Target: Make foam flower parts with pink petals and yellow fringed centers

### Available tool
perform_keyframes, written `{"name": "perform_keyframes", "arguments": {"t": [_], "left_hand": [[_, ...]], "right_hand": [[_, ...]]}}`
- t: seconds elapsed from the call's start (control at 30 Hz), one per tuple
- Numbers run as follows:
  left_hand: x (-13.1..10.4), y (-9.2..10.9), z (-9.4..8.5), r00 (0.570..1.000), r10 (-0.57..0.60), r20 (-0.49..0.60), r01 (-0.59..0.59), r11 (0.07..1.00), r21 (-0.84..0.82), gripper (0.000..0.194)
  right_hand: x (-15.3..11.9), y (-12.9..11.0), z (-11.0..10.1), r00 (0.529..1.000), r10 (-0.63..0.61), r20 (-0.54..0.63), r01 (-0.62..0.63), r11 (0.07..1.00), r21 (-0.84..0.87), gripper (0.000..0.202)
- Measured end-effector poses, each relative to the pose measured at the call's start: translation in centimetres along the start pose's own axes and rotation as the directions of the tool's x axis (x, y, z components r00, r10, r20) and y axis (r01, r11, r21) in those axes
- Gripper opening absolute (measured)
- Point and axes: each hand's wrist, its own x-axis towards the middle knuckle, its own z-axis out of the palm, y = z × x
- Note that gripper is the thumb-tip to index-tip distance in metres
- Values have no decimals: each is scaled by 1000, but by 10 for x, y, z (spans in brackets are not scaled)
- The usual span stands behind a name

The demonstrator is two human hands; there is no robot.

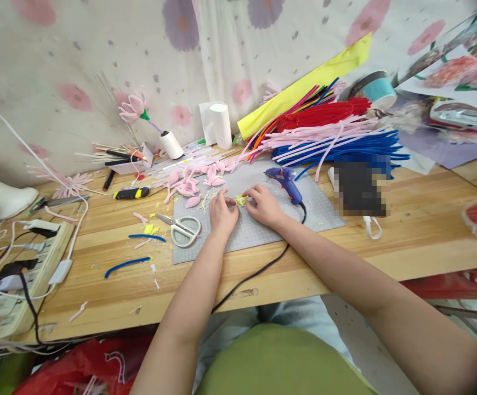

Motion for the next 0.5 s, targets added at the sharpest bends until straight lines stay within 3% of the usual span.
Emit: {"name": "perform_keyframes", "arguments": {"t": [0.4,0.5], "left_hand": [[-2,4,-4,995,-21,-101,27,998,58,45],[-1,3,-4,997,7,-77,-3,999,45,47]], "right_hand": [[1,0,-1,996,86,4,-86,993,85,23],[2,2,0,993,114,-14,-112,988,106,22]]}}
